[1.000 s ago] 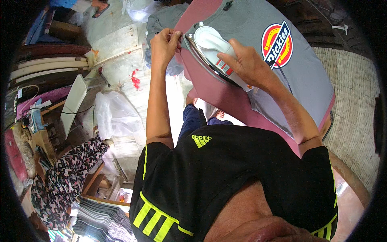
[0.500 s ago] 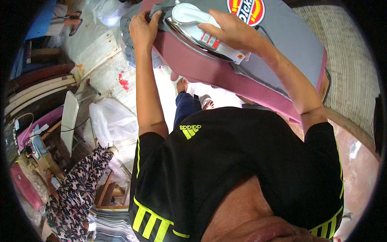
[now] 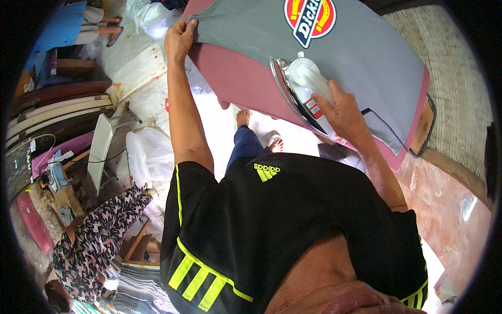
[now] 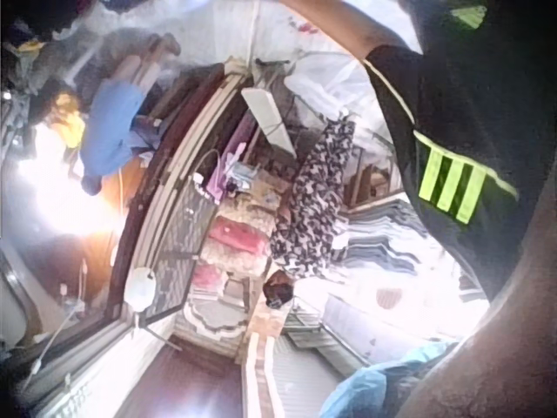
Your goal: The person irons a grey Dickies t-shirt on a pink ironing board using a white electric iron. They smooth the fabric with their hands, iron the front and back, and flip the shirt to ensure all areas are pressed. The person folds the shirt at the end of the process.
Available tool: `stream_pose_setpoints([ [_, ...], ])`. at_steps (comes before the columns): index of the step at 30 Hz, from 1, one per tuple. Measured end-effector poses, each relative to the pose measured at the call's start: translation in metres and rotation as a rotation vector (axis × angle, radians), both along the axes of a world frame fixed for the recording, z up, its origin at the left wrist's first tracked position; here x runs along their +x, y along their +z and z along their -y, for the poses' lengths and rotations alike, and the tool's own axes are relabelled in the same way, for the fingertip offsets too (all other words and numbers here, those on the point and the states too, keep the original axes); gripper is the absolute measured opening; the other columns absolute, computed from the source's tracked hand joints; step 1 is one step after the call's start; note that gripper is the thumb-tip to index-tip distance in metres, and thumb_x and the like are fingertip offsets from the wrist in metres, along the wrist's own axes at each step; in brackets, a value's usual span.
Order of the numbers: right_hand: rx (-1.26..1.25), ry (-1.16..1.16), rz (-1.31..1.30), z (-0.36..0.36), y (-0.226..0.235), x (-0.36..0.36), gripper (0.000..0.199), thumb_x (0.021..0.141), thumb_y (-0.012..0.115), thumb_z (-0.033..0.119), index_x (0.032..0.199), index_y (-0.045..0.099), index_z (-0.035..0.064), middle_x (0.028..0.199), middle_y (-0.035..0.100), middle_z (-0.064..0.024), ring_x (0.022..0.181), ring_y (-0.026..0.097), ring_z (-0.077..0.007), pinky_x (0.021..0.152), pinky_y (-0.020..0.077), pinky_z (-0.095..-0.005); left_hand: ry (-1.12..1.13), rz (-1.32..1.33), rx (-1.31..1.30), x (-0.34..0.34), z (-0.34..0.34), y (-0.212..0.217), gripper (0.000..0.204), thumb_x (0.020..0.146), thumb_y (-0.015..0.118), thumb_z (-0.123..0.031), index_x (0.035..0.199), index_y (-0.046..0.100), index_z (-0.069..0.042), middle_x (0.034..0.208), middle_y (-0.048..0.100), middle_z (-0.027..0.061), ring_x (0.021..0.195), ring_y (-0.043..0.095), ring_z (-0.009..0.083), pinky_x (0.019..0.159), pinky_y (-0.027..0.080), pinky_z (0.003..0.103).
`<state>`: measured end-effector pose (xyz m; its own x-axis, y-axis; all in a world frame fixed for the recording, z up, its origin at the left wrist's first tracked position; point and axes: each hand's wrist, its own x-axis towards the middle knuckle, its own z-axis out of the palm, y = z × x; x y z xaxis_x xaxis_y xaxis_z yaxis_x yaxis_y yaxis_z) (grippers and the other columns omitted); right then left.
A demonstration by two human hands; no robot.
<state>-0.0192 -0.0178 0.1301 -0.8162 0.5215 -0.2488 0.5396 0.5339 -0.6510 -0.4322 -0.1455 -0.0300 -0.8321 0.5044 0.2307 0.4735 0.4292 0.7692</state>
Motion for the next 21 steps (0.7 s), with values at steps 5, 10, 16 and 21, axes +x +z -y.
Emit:
stream_pose_setpoints([
  [5,0.058,0.129,-0.037,-0.014,-0.008,-0.072,0.043,0.096,0.059,0.040,0.102,0.053,-0.0022,0.079,0.064,-0.0285,0.075,0.065,-0.0460,0.065,0.0493,-0.0500,0.000,0.054,-0.003,0.015,-0.002,0.024,0.039,0.084,0.071,-0.046,0.081,0.071,-0.007,0.065,0.065,0.0088,0.058,0.058,0.0221,0.059,0.046,0.037],
  [10,0.200,0.387,-0.152,-0.019,-0.015,-0.164,0.041,0.097,0.058,0.036,0.098,0.055,-0.0044,0.074,0.064,-0.0259,0.065,0.064,-0.0394,0.059,0.0486,-0.0434,0.077,-0.019,-0.047,0.022,0.007,0.038,0.038,0.084,0.073,-0.043,0.076,0.075,-0.006,0.062,0.068,0.0080,0.055,0.064,0.0209,0.056,0.048,0.035],
  [16,0.254,0.546,-0.274,-0.016,-0.010,-0.224,0.042,0.098,0.055,0.038,0.101,0.057,-0.0037,0.080,0.065,-0.0267,0.071,0.067,-0.0372,0.065,0.0511,-0.0423,0.163,0.275,0.119,0.012,0.044,0.038,0.035,0.089,0.072,-0.031,0.074,0.072,0.000,0.056,0.065,0.0070,0.051,0.060,0.0130,0.053,0.047,0.029],
  [21,0.217,0.520,-0.217,-0.017,-0.018,-0.252,0.043,0.099,0.054,0.039,0.101,0.057,-0.0035,0.080,0.066,-0.0248,0.068,0.068,-0.0333,0.063,0.0520,-0.0407,0.189,0.328,0.278,0.002,0.061,0.029,0.031,0.091,0.071,-0.028,0.081,0.073,0.001,0.060,0.066,0.0071,0.055,0.059,0.0099,0.054,0.046,0.026],
])
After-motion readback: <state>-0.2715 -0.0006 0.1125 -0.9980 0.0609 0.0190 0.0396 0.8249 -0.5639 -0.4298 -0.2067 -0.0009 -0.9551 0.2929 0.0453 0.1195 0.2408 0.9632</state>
